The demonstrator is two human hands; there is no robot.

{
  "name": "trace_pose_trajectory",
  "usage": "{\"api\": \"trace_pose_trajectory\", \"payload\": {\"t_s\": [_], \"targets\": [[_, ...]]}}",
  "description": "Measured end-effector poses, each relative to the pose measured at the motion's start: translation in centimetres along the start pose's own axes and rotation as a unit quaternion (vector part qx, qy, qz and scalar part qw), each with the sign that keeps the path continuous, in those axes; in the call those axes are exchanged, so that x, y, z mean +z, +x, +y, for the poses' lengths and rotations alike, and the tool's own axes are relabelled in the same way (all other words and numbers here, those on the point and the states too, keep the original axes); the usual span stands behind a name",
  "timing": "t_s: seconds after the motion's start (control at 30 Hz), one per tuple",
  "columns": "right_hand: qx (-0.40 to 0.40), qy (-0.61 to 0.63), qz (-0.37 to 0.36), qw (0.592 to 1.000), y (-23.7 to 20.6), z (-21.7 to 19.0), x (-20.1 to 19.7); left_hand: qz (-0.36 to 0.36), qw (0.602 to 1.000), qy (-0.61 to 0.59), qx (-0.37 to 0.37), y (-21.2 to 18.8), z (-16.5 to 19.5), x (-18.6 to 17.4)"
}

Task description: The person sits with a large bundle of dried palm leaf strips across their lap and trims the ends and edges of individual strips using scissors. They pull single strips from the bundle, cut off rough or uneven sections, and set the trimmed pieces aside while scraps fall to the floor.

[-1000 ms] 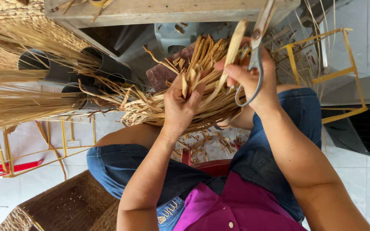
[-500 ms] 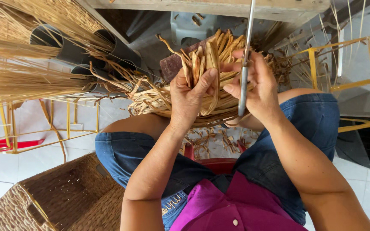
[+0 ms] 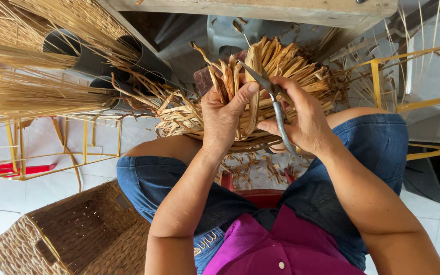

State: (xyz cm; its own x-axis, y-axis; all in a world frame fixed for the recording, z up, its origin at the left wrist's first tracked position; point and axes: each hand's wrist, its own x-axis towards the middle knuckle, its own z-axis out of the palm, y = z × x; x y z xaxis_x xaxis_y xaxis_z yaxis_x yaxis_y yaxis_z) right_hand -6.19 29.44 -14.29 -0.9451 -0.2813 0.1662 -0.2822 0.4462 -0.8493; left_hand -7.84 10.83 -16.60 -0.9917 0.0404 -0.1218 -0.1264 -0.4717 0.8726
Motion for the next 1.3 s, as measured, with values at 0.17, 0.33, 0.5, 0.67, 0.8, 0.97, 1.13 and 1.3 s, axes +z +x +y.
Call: {"api": "trace_pose_trajectory", "payload": {"t_s": [0.17,0.33,0.5,0.67,0.8,0.97,1.13,1.3], "targets": [[0.056,-0.021,0.007,0.998,-0.1,-0.2,0.0,0.014,1.0,0.016,0.003,0.1,0.0,-0.1],[0.001,-0.063,0.053,0.997,-0.4,-0.1,0.6,0.021,1.0,0.019,-0.003,0.3,-0.4,-0.4],[0.016,-0.046,0.075,0.996,-0.7,-0.1,0.8,0.026,0.999,0.042,-0.015,0.3,-0.6,-0.3],[0.08,0.047,0.125,0.988,-1.0,0.6,0.0,-0.032,0.992,0.095,0.077,0.5,1.0,-1.1],[0.092,0.196,0.168,0.962,-0.7,1.9,-1.8,-0.007,0.991,-0.031,0.133,1.6,3.8,-3.8],[0.048,0.247,0.168,0.953,-1.0,3.1,-3.1,0.085,0.952,0.094,0.277,2.1,5.5,-5.5],[0.039,0.255,0.161,0.953,-1.1,3.3,-3.2,0.057,0.822,0.454,0.339,3.2,3.3,-5.2],[0.043,0.248,0.161,0.954,-1.3,3.2,-3.6,-0.025,0.767,0.623,0.151,7.3,-5.4,-3.9]]}}
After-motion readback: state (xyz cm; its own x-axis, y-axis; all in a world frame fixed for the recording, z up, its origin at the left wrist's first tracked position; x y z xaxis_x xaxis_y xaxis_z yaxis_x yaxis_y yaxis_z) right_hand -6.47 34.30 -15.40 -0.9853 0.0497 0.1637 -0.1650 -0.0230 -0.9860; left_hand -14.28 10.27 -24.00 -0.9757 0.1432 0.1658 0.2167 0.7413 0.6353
